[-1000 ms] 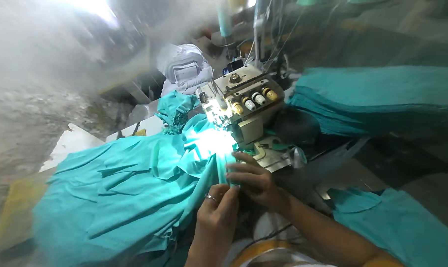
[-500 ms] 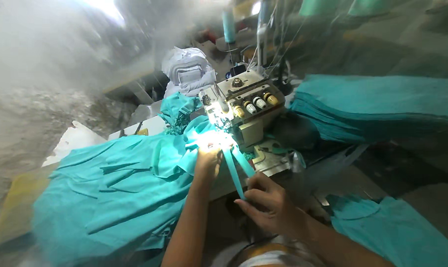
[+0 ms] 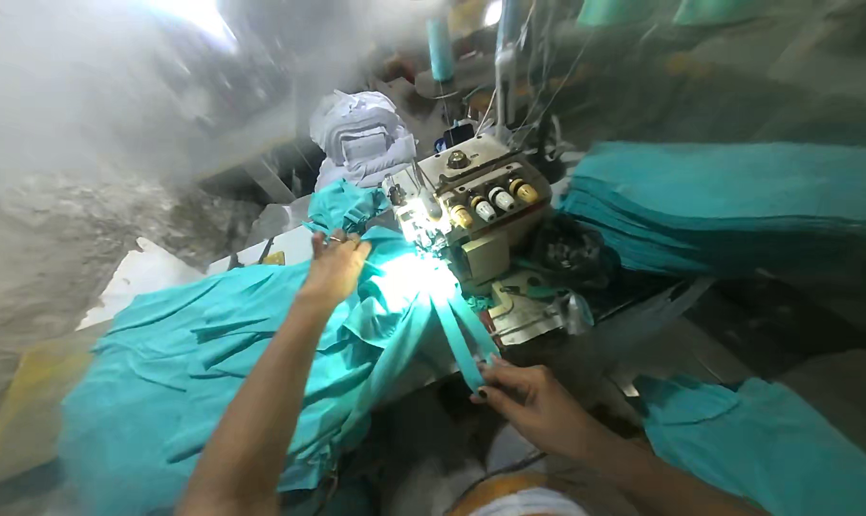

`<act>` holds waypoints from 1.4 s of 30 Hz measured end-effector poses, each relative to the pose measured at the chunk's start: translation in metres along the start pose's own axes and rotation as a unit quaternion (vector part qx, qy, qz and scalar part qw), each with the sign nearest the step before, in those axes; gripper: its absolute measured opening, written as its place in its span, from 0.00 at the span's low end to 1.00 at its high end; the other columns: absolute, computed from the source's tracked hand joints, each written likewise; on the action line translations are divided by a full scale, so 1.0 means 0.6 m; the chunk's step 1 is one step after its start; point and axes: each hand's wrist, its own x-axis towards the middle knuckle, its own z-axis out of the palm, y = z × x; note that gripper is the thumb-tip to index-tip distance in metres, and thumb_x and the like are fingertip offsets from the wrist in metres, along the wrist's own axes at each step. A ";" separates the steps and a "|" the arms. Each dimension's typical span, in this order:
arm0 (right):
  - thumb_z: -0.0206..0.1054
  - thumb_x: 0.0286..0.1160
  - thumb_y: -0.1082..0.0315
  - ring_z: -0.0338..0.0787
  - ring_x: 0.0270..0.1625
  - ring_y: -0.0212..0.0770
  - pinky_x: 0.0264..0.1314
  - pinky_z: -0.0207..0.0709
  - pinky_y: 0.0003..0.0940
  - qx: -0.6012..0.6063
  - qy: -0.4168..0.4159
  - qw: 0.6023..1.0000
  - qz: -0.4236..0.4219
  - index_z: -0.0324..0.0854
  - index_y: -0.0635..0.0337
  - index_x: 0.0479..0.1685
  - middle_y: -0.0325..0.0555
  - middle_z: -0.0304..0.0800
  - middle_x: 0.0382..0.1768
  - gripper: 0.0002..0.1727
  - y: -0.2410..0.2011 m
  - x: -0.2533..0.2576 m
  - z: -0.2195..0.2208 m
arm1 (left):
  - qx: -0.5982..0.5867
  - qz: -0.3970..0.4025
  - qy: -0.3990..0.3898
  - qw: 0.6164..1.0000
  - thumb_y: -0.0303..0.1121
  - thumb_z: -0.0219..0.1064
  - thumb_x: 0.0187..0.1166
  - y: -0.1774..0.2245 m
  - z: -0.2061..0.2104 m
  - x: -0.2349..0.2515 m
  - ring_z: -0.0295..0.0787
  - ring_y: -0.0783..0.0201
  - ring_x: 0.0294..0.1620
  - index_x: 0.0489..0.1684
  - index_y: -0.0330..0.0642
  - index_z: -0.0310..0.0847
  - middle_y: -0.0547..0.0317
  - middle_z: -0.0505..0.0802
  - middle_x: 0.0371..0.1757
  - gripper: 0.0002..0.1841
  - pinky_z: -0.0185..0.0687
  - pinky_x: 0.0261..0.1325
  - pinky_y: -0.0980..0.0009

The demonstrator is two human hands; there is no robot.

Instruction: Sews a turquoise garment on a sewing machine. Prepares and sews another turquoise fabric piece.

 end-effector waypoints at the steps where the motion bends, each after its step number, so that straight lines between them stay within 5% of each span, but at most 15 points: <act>1: 0.68 0.73 0.70 0.91 0.68 0.50 0.85 0.67 0.55 -0.058 0.030 0.997 -0.050 0.93 0.68 0.41 0.52 0.98 0.49 0.11 0.003 -0.004 -0.001 | 0.015 0.018 -0.023 0.999 0.17 0.73 0.67 -0.006 -0.024 -0.003 0.76 0.27 0.72 0.48 0.33 0.92 0.33 0.89 0.60 0.12 0.51 0.77 0.23; 3: 0.69 0.71 0.68 0.93 0.64 0.57 0.83 0.65 0.64 -0.126 0.068 0.984 -0.106 0.94 0.64 0.36 0.49 0.99 0.42 0.10 -0.005 0.001 -0.012 | -0.030 0.134 0.002 0.991 0.22 0.78 0.51 0.017 -0.073 -0.032 0.83 0.32 0.62 0.22 0.36 0.91 0.38 0.92 0.45 0.05 0.69 0.63 0.30; 4: 0.69 0.71 0.66 0.96 0.58 0.49 0.78 0.75 0.52 -0.132 0.082 0.981 -0.114 0.95 0.62 0.36 0.45 0.99 0.39 0.10 -0.015 0.007 -0.019 | -0.092 0.190 -0.016 0.977 0.21 0.80 0.48 0.048 -0.101 -0.056 0.85 0.36 0.57 0.19 0.37 0.90 0.41 0.92 0.42 0.05 0.75 0.58 0.34; 6: 0.68 0.75 0.68 0.93 0.42 0.25 0.57 0.83 0.19 -0.042 0.107 0.984 -0.137 0.92 0.65 0.38 0.40 0.96 0.34 0.10 -0.029 0.031 -0.024 | -0.153 0.280 -0.132 0.939 0.22 0.78 0.55 0.128 -0.145 -0.106 0.92 0.40 0.49 0.30 0.36 0.92 0.43 0.94 0.41 0.07 0.85 0.48 0.40; 8: 0.62 0.81 0.73 0.91 0.45 0.18 0.54 0.83 0.13 0.073 0.106 0.979 -0.158 0.87 0.74 0.45 0.44 0.95 0.39 0.11 -0.036 0.057 -0.012 | -0.133 0.312 -0.249 0.907 0.26 0.76 0.63 0.205 -0.155 -0.143 0.92 0.37 0.52 0.45 0.32 0.89 0.38 0.93 0.47 0.13 0.84 0.48 0.38; 10: 0.57 0.83 0.74 0.91 0.44 0.25 0.54 0.83 0.20 0.060 0.076 0.985 -0.145 0.87 0.74 0.49 0.47 0.94 0.38 0.14 -0.032 0.072 0.004 | -0.074 0.294 -0.339 0.891 0.32 0.63 0.82 0.247 -0.148 -0.152 0.85 0.33 0.65 0.67 0.27 0.79 0.32 0.89 0.60 0.20 0.79 0.60 0.38; 11: 0.56 0.82 0.73 0.88 0.38 0.30 0.51 0.80 0.28 0.012 0.052 0.990 -0.130 0.88 0.72 0.46 0.47 0.92 0.33 0.14 -0.031 0.071 0.009 | -0.064 0.284 -0.347 0.892 0.33 0.58 0.88 0.246 -0.139 -0.148 0.85 0.33 0.67 0.69 0.28 0.78 0.32 0.88 0.62 0.19 0.78 0.61 0.38; 13: 0.56 0.78 0.73 0.89 0.33 0.45 0.54 0.73 0.54 -0.131 0.013 0.985 -0.115 0.88 0.67 0.41 0.49 0.90 0.28 0.13 -0.025 0.057 0.007 | -0.075 0.260 -0.294 0.917 0.29 0.56 0.89 0.211 -0.119 -0.130 0.88 0.34 0.60 0.58 0.31 0.84 0.35 0.90 0.56 0.13 0.82 0.57 0.38; 15: 0.60 0.77 0.68 0.93 0.35 0.50 0.56 0.72 0.67 -0.267 0.012 0.957 -0.114 0.88 0.63 0.37 0.48 0.92 0.29 0.11 -0.016 0.037 0.003 | -0.094 0.276 -0.192 0.937 0.28 0.59 0.87 0.169 -0.097 -0.107 0.90 0.35 0.56 0.48 0.29 0.86 0.35 0.91 0.50 0.11 0.82 0.56 0.40; 19: 0.64 0.72 0.65 0.89 0.26 0.43 0.46 0.76 0.53 -0.314 0.041 0.938 -0.141 0.85 0.58 0.27 0.43 0.86 0.21 0.09 -0.016 0.007 -0.006 | -0.173 0.412 -0.064 0.893 0.26 0.65 0.80 0.173 -0.064 -0.091 0.92 0.45 0.48 0.33 0.36 0.89 0.45 0.92 0.39 0.08 0.87 0.51 0.51; 24: 0.60 0.79 0.61 0.87 0.23 0.40 0.50 0.73 0.50 -0.304 0.083 0.940 -0.133 0.85 0.56 0.26 0.41 0.86 0.19 0.15 0.007 0.001 -0.009 | -0.212 0.371 -0.054 0.903 0.33 0.66 0.81 0.136 -0.053 -0.051 0.90 0.51 0.42 0.34 0.35 0.91 0.48 0.91 0.36 0.11 0.84 0.48 0.58; 28: 0.62 0.75 0.62 0.87 0.23 0.38 0.49 0.74 0.46 -0.290 0.089 0.943 -0.136 0.86 0.57 0.26 0.40 0.87 0.19 0.13 0.004 -0.002 -0.006 | -0.243 0.385 -0.044 0.889 0.31 0.65 0.81 0.143 -0.044 -0.053 0.89 0.52 0.43 0.35 0.35 0.91 0.47 0.91 0.36 0.10 0.82 0.50 0.62; 32: 0.63 0.75 0.61 0.86 0.23 0.36 0.50 0.72 0.41 -0.267 0.103 0.945 -0.158 0.87 0.56 0.26 0.39 0.89 0.20 0.13 -0.003 0.002 -0.003 | -0.237 0.370 -0.040 0.898 0.32 0.67 0.80 0.149 -0.044 -0.052 0.89 0.51 0.43 0.37 0.35 0.89 0.46 0.90 0.37 0.09 0.83 0.48 0.60; 36: 0.63 0.76 0.61 0.85 0.24 0.34 0.52 0.69 0.38 -0.249 0.112 0.945 -0.183 0.89 0.55 0.28 0.37 0.90 0.21 0.13 -0.016 0.002 0.001 | -0.206 0.360 -0.043 0.909 0.33 0.66 0.81 0.156 -0.045 -0.056 0.90 0.47 0.45 0.51 0.37 0.88 0.44 0.90 0.41 0.10 0.84 0.49 0.55; 42: 0.63 0.78 0.65 0.89 0.35 0.39 0.63 0.66 0.51 -0.158 -0.005 0.968 -0.195 0.91 0.58 0.39 0.40 0.93 0.31 0.11 -0.017 0.007 -0.004 | -0.219 0.330 -0.097 0.913 0.34 0.69 0.69 0.111 -0.081 -0.076 0.89 0.43 0.56 0.34 0.32 0.89 0.41 0.91 0.49 0.11 0.81 0.57 0.45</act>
